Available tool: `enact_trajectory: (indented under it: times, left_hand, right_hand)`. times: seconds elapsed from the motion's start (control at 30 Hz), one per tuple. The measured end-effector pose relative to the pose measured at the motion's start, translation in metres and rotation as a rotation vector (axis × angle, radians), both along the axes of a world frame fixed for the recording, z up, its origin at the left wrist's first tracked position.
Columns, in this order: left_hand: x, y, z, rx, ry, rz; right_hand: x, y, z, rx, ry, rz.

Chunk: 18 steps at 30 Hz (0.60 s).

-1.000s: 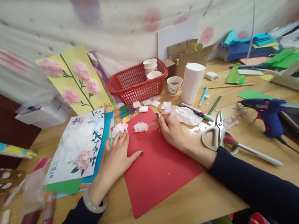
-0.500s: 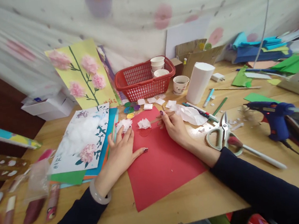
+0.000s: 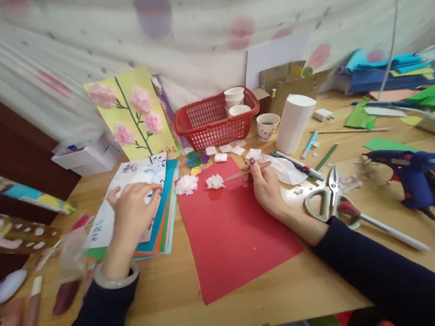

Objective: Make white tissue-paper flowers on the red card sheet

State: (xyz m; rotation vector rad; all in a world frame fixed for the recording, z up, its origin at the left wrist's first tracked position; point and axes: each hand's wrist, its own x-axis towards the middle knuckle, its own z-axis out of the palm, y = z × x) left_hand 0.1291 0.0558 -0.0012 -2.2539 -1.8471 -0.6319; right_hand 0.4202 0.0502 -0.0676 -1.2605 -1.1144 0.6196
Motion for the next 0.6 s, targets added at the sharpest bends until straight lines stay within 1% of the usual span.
enact_trajectory:
  times: [0.07,0.1,0.17,0.23,0.3,0.4,0.5,0.6]
  left_hand:
    - [-0.027,0.011,0.011,-0.015,-0.016,0.11]
    - [-0.038,0.016,0.013,-0.024,-0.021,0.143]
    - [-0.049,0.028,0.013,-0.058,-0.034,0.125]
    - [-0.047,0.041,0.007,-0.081,-0.031,0.066]
    - [-0.035,0.055,0.0,-0.082,0.015,0.029]
    - [-0.017,0.073,-0.008,-0.081,0.085,0.02]
    - [-0.012,0.084,-0.008,-0.103,0.035,0.03]
    - [-0.019,0.089,-0.004,-0.125,-0.039,0.052]
  right_hand:
    - [0.0,0.001,0.0,-0.002,0.009,0.019]
    - [0.0,0.001,0.0,-0.007,0.012,0.033]
    - [0.001,0.001,0.001,-0.025,0.022,0.062]
    - [0.001,0.001,0.001,-0.035,0.05,0.074]
    - [0.0,0.0,0.002,-0.029,0.091,0.066]
    - [-0.001,-0.002,0.002,-0.046,0.148,0.051]
    - [-0.003,-0.005,0.002,-0.063,0.199,0.031]
    - [-0.006,-0.007,0.004,-0.051,0.229,-0.014]
